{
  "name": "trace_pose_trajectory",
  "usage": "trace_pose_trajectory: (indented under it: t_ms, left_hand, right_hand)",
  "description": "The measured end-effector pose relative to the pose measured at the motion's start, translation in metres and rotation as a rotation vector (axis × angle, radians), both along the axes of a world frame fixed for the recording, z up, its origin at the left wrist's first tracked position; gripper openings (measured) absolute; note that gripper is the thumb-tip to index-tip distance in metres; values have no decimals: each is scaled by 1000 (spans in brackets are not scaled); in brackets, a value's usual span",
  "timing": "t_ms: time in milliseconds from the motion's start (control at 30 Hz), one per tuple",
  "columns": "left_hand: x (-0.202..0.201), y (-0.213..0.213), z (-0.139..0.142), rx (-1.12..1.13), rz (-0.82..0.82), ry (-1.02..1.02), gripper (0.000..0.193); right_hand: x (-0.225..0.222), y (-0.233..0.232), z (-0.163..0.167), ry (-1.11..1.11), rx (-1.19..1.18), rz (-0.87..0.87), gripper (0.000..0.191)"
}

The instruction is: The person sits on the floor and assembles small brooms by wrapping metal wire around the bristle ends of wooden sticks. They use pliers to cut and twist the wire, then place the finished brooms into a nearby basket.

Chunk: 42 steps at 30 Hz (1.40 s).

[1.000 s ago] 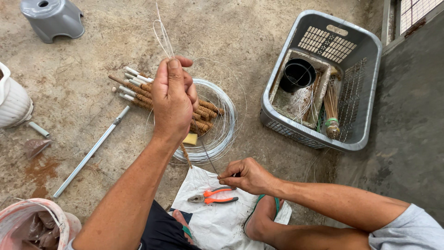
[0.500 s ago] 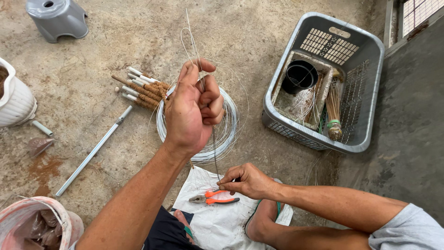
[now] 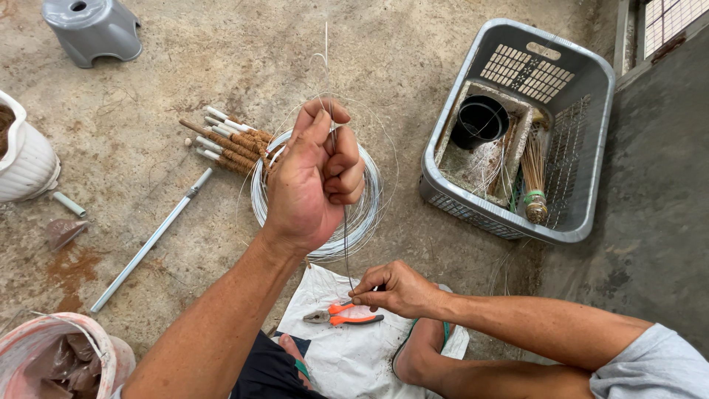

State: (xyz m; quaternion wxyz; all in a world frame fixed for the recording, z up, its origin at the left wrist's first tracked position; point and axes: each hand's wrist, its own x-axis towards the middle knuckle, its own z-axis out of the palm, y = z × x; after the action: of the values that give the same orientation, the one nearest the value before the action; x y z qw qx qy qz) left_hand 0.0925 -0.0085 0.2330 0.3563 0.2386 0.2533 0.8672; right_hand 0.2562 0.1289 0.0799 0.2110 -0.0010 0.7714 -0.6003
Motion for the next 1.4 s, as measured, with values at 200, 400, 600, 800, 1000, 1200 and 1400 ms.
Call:
trace_pose_trajectory:
  t_ms: [200,400,600,800,1000,1200,1400]
  left_hand:
    - [5,2,-2,36,-41,-30,15]
    - [8,3,-5,49,-52,-11,14]
    - [11,5,-10,-29,-18,-91,10]
    - [17,5,-14,-27,-16,-86,12]
    - [22,7,-15,-45,-12,-32,14]
    - [29,11,-15,-155,83,142,12]
    - [28,9,-19,-326,275,505,9]
  right_hand:
    - [1,-2,0,38,30,13,18]
    - [0,0,-4,17,40,-2,18]
    - [1,1,-10,19,80,7,18]
    - [3,1,-15,42,112,19,18]
    - [3,3,-16,51,114,29,17]
    - [1,3,-10,69,151,31,22]
    - [-23,27,22,326,401,167,76]
